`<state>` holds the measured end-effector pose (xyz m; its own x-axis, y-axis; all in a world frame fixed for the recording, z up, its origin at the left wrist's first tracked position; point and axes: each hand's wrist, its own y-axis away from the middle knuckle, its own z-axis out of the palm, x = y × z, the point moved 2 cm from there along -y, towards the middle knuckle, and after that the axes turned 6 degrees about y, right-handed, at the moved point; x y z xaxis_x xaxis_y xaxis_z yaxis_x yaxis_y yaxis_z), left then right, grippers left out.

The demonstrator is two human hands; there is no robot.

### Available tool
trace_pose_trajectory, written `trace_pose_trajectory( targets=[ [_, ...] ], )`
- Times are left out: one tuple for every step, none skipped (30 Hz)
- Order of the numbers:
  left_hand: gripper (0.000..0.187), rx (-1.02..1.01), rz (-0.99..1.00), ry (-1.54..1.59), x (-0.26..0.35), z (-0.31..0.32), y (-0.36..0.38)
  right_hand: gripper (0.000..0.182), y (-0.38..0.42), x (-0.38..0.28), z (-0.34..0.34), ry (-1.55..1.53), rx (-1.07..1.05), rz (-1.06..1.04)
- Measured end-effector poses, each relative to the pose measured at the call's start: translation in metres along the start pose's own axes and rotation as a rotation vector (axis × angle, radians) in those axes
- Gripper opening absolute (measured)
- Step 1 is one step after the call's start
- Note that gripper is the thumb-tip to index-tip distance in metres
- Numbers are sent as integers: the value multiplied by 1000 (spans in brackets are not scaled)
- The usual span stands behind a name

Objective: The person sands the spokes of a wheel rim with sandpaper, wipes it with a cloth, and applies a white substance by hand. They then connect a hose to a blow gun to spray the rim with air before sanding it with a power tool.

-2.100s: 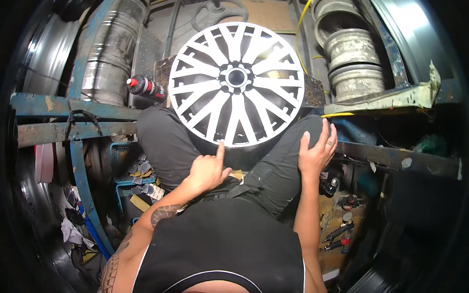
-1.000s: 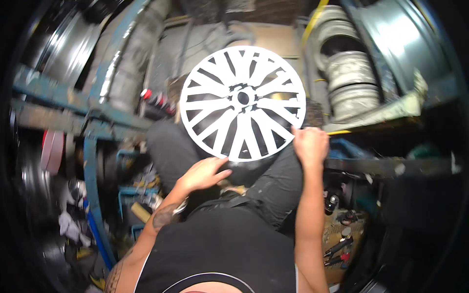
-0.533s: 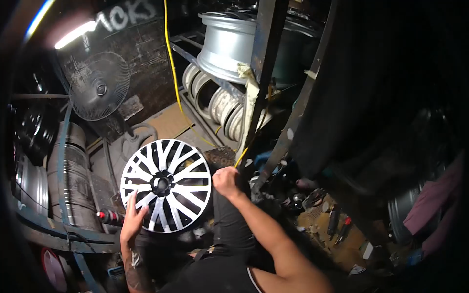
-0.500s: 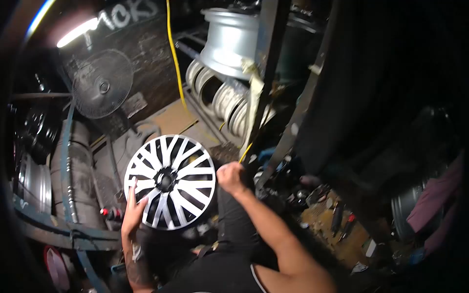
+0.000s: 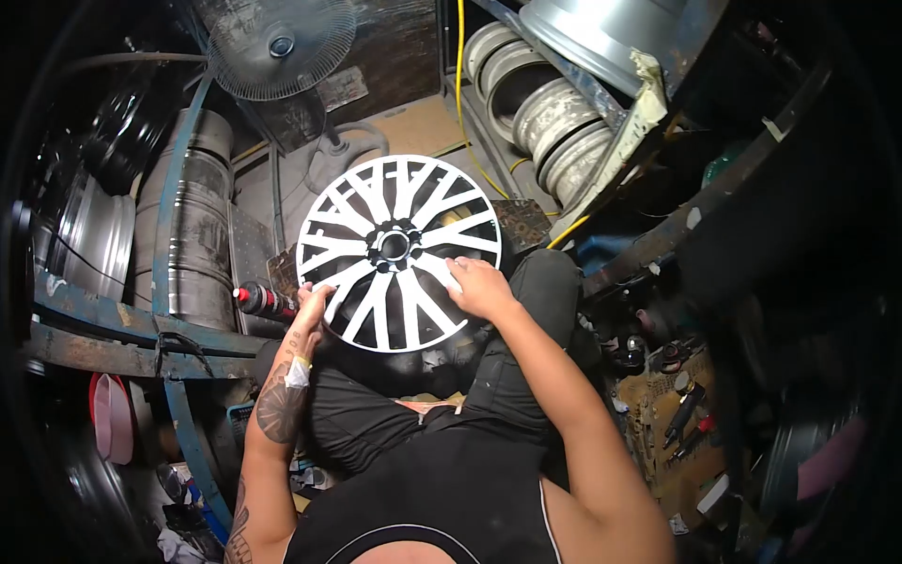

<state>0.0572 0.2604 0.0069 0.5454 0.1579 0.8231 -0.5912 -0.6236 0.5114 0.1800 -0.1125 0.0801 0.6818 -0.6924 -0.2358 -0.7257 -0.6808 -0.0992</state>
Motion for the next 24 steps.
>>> trace_pose_trajectory(
  targets=[
    [83, -23, 35, 96, 10, -1, 14, 59, -6, 0, 3, -115, -36, 71],
    [60, -266, 16, 272, -14, -10, -23, 58, -12, 2, 4, -225, -76, 139],
    [48, -282, -76, 514, -1, -8, -4, 59, -18, -1, -2, -235, -147, 225],
    [37, -298, -161, 753, 31, 0, 29, 59, -24, -2, -1, -234, -182, 264],
    [27, -249, -170, 849, 59, 5, 57, 60, -29, -5, 2, -225, -171, 266],
    [24, -188, -81, 888, 43, 4, 32, 60, -31, -9, 4, -217, -163, 269],
    [24, -148, -43, 928, 30, 3, 10, 62, -32, -13, 5, -178, -126, 255],
    [23, -104, -2, 973, 26, 0, -6, 64, -33, -14, 6, -198, -118, 279],
    [22, -165, 48, 975, 33, 2, -15, 66, -34, -15, 6, -215, -115, 293],
    [22, -157, 113, 961, 49, 5, -12, 68, -37, -16, 7, -231, -117, 292],
    [22, -148, 178, 947, 66, 8, -8, 70, -38, -23, 4, -234, -111, 304],
    [23, -58, 253, 912, 92, 9, 13, 73, -38, -32, 1, -242, -113, 293],
    [25, -10, 402, 745, 108, 8, 22, 78, -39, -36, 7, -233, -75, 223],
    [31, 35, 380, 742, 102, 15, 0, 82, -41, -49, 5, -242, -157, 246],
    [38, 79, 357, 740, 96, 22, -21, 84, -41, -49, 18, -225, -128, 225],
    [36, 164, 328, 589, 106, 23, -19, 85, -39, -42, 32, -209, -119, 198],
    [35, 244, 226, 344, 112, 25, -8, 85, -41, -51, 28, -158, -182, 206],
    [35, 284, 116, 144, 116, 25, 0, 85, -39, -51, 32, -115, -172, 190],
    [36, 294, 49, 33, 119, 28, 3, 85, -40, -44, 37, -160, -175, 157],
    [33, 266, 57, 53, 112, 28, -6, 85, -43, -38, 38, -130, -202, 148],
    [36, 285, 85, 105, 98, 39, -24, 85, -44, -36, 36, -160, -254, 165],
    [33, 469, 126, 74, 96, 49, -22, 85, -45, -35, 29, -138, -275, 122],
    [36, 408, 274, 55, 87, 48, -21, 84, -46, -29, 28, -139, -291, 65],
    [39, 338, 417, 34, 78, 47, -19, 83, -50, -18, 25, -137, -311, 13]
  ],
)
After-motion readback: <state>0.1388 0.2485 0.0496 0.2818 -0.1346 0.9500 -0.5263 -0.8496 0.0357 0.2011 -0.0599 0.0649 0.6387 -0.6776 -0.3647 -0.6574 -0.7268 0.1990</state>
